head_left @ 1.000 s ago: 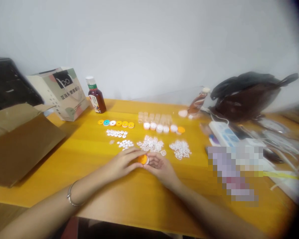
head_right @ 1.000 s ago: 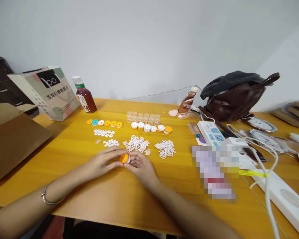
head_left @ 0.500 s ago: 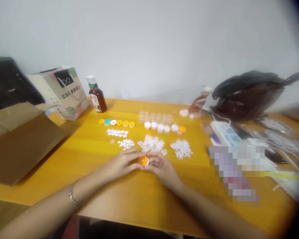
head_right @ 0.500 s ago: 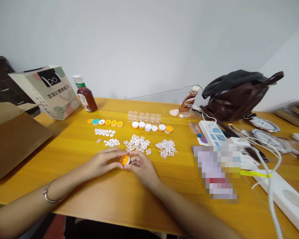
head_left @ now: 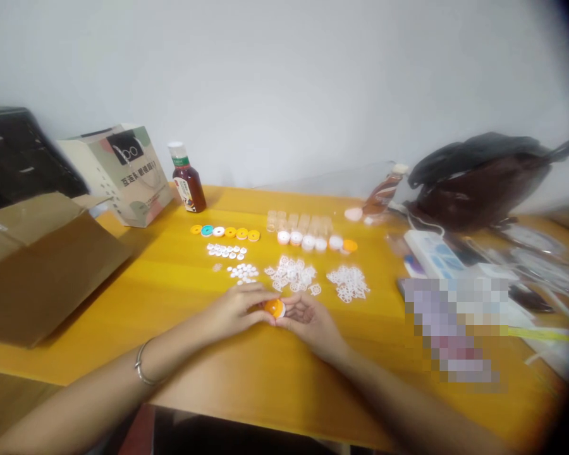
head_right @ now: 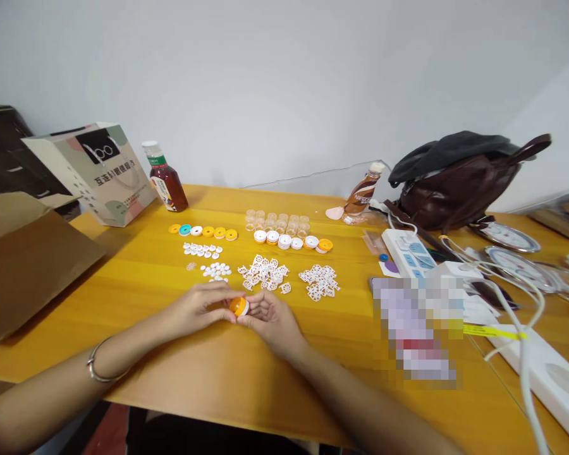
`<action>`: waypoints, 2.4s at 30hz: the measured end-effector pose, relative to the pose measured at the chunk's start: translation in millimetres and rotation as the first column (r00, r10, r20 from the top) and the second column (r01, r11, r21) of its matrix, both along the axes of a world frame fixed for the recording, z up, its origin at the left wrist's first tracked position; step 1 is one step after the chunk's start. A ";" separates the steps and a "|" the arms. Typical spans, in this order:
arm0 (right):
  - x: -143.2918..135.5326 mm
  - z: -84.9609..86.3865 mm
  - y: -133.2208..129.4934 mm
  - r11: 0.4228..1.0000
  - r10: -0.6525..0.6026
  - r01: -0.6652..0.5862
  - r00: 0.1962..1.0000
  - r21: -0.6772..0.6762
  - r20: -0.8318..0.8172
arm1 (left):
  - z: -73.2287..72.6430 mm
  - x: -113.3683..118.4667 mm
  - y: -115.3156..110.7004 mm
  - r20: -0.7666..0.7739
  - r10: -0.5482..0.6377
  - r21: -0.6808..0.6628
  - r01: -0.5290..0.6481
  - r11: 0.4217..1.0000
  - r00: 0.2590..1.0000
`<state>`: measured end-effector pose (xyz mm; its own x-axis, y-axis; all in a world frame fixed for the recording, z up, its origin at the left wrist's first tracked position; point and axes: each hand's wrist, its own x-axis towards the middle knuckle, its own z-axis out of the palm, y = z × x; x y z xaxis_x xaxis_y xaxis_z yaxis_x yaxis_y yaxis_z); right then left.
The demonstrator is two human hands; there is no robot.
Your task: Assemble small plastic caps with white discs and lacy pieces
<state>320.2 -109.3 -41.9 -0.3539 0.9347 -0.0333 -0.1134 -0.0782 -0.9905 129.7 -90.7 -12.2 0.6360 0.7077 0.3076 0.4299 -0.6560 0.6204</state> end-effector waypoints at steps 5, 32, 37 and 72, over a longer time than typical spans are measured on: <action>0.4 1.4 -1.2 1.000 0.006 -0.006 1.000 -0.002 0.009 | -0.7 -1.3 0.2 -0.022 -0.017 -0.008 0.017 1.000 1.000; 1.1 0.4 0.6 0.999 0.018 -0.019 0.999 -0.028 -0.035 | 2.3 0.7 -2.5 -0.018 -0.048 0.028 0.048 0.998 0.999; 0.9 2.4 1.0 0.997 0.071 -0.073 0.996 -0.037 -0.054 | 7.2 -3.0 -1.0 -0.012 -0.123 -0.015 0.122 0.992 0.992; -3.7 -5.6 0.4 0.997 -0.070 0.070 0.997 0.014 -0.013 | -2.4 8.3 -7.5 -0.053 0.142 -0.037 -0.144 0.989 0.988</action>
<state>316.5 -109.0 -47.5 -0.2880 0.9575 -0.0158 -0.1308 -0.0557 -0.9898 138.0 -98.1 -14.5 0.5409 0.8039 0.2475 0.5486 -0.5602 0.6206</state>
